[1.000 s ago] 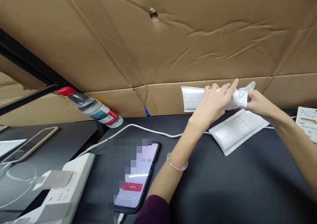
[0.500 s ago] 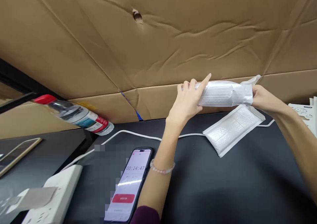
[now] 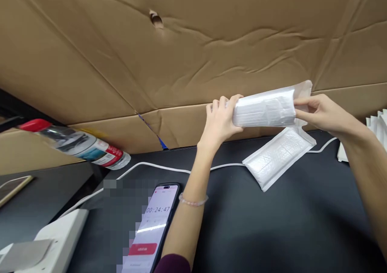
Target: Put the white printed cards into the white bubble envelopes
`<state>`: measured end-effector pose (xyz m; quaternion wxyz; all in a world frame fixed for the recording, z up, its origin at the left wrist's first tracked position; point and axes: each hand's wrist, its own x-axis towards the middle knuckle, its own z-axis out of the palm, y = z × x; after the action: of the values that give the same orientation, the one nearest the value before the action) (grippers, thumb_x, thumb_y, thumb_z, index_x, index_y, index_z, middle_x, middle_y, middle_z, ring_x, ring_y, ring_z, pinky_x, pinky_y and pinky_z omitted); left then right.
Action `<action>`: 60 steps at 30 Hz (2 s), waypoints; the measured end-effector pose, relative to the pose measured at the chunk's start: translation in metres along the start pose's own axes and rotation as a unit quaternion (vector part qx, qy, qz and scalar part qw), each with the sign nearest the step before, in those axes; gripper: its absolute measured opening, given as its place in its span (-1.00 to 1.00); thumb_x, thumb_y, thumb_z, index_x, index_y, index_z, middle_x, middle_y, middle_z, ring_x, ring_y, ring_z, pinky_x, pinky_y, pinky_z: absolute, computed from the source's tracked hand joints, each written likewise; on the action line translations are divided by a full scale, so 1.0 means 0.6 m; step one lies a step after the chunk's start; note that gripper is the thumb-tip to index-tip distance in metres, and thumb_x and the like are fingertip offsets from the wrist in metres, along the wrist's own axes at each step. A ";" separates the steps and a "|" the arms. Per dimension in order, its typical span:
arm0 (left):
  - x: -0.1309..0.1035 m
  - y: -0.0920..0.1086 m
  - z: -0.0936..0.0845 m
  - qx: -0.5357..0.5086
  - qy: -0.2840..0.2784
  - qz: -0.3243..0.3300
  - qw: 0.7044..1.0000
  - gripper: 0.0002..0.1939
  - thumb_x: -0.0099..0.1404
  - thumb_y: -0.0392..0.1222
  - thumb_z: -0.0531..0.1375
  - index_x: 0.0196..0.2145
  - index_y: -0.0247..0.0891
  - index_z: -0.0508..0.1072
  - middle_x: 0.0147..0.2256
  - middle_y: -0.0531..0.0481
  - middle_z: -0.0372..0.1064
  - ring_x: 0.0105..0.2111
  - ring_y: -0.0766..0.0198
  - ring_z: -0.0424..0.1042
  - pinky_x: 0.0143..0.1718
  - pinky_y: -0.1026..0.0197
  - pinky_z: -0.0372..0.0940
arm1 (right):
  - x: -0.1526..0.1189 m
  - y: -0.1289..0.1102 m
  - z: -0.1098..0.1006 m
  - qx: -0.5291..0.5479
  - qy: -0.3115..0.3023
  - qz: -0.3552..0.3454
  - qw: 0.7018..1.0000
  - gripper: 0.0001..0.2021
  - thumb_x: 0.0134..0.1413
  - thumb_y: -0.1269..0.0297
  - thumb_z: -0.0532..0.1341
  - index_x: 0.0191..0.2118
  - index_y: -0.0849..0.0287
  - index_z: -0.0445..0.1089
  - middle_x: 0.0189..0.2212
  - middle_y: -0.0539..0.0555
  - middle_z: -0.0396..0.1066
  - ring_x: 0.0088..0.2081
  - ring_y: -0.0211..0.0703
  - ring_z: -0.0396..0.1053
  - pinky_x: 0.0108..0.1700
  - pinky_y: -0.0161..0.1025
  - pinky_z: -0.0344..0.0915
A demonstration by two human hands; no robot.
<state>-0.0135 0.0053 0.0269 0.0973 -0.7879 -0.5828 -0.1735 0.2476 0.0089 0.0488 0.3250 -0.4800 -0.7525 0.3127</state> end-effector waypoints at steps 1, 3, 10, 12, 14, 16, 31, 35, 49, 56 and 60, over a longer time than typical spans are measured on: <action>-0.001 -0.007 -0.003 0.006 -0.007 -0.008 1.000 -0.21 0.11 -0.10 0.28 0.26 -0.11 0.10 -0.01 -0.17 0.25 0.00 -0.09 0.25 0.10 -0.04 0.10 | -0.002 0.003 -0.008 0.003 0.004 0.007 1.000 -0.67 0.02 -0.01 0.27 -0.21 0.10 0.56 -0.24 0.06 0.54 -0.09 0.05 0.45 0.05 -0.04 0.36; -0.001 -0.017 -0.007 0.017 -0.020 -0.016 1.000 -0.24 0.13 -0.07 0.27 0.25 -0.14 0.12 -0.02 -0.18 0.27 0.00 -0.10 0.26 0.09 -0.06 0.12 | -0.003 0.010 -0.020 0.024 -0.003 0.025 0.999 -0.66 0.06 0.00 0.26 -0.11 0.07 0.54 -0.13 0.04 0.53 -0.05 0.02 0.44 0.06 -0.09 0.34; -0.005 -0.011 -0.016 -0.001 -0.058 -0.019 0.998 -0.27 0.16 0.04 0.22 0.23 -0.18 0.12 0.06 -0.23 0.29 0.07 -0.16 0.27 0.05 -0.11 0.17 | 0.002 0.013 -0.003 0.247 -0.092 0.056 0.963 -0.50 0.20 -0.16 0.07 -0.06 0.13 0.49 -0.12 0.10 0.53 -0.02 0.01 0.45 0.01 -0.12 0.38; -0.006 -0.005 -0.022 0.007 -0.057 -0.024 0.998 -0.29 0.16 0.03 0.22 0.22 -0.18 0.14 0.07 -0.23 0.30 0.07 -0.17 0.28 0.04 -0.12 0.18 | 0.001 0.006 0.008 0.261 -0.082 0.052 0.960 -0.44 0.19 -0.23 0.03 -0.08 0.14 0.50 -0.13 0.12 0.53 -0.03 0.03 0.45 -0.03 -0.10 0.40; -0.008 -0.004 -0.030 0.009 -0.058 -0.023 0.998 -0.32 0.15 0.01 0.22 0.19 -0.17 0.18 0.06 -0.20 0.33 0.07 -0.15 0.30 0.03 -0.09 0.20 | 0.002 0.001 0.016 0.222 -0.049 0.044 0.973 -0.51 0.13 -0.19 0.15 -0.14 0.14 0.52 -0.16 0.11 0.54 -0.05 0.02 0.46 -0.02 -0.12 0.39; -0.008 -0.010 -0.039 -0.012 -0.075 -0.022 0.997 -0.37 0.15 0.00 0.22 0.16 -0.13 0.22 0.07 -0.13 0.36 0.06 -0.12 0.34 0.00 -0.03 0.24 | 0.005 0.000 0.019 0.194 -0.010 0.039 0.980 -0.62 0.09 -0.08 0.25 -0.20 0.15 0.53 -0.20 0.10 0.55 -0.07 -0.02 0.46 -0.02 -0.16 0.38; -0.023 -0.161 -0.025 0.019 -0.345 -0.218 0.913 -0.20 -0.15 0.26 0.33 -0.01 -0.23 0.37 0.01 -0.26 0.44 -0.02 -0.17 0.44 -0.18 0.08 0.34 | 0.022 0.045 0.004 -0.061 0.085 0.097 0.990 -0.74 0.26 0.07 0.09 -0.22 0.17 0.35 -0.25 0.14 0.49 -0.35 -0.13 0.44 -0.32 -0.19 0.35; -0.036 -0.162 -0.057 0.004 -0.295 -0.220 0.930 -0.22 -0.05 0.32 0.27 0.00 -0.26 0.36 0.00 -0.21 0.45 -0.04 -0.14 0.43 -0.10 0.03 0.32 | 0.042 0.066 0.088 -0.125 -0.033 0.148 0.981 -0.69 0.31 0.04 -0.06 -0.14 0.17 0.23 -0.08 0.23 0.46 -0.28 -0.09 0.49 -0.22 -0.17 0.37; -0.002 -0.105 0.010 -0.017 -0.417 -0.171 0.893 0.05 -0.27 0.50 0.26 0.09 -0.22 0.36 0.12 -0.22 0.37 0.06 -0.13 0.38 -0.07 0.09 0.32 | 0.032 0.094 0.046 -0.328 -0.224 0.161 0.903 -0.21 -0.10 -0.31 0.21 0.18 0.09 0.29 0.18 0.20 0.29 0.19 0.18 0.24 0.16 -0.02 0.23; 0.001 -0.087 0.021 0.006 -0.467 -0.203 0.861 0.04 -0.41 0.52 0.28 -0.06 -0.24 0.51 0.07 -0.26 0.42 0.00 -0.21 0.41 -0.12 0.03 0.35 | 0.037 0.141 -0.009 -0.371 -0.128 0.319 0.863 -0.46 -0.05 -0.04 0.29 0.00 0.21 0.38 -0.03 0.32 0.41 -0.04 0.20 0.42 -0.14 0.01 0.42; 0.002 -0.073 0.007 0.017 -0.461 -0.203 0.863 0.00 -0.35 0.47 0.31 -0.03 -0.24 0.49 0.08 -0.28 0.40 0.01 -0.21 0.41 -0.12 0.02 0.35 | 0.037 0.152 -0.026 -0.330 -0.160 0.310 0.877 -0.74 -0.14 0.25 0.34 -0.26 0.22 0.45 -0.29 0.23 0.51 -0.28 0.08 0.49 -0.30 -0.08 0.42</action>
<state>-0.0542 0.0212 0.0217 -0.2070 -0.6403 -0.7111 0.2037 0.2999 0.0631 -0.0090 -0.0900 -0.7116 -0.6663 0.2037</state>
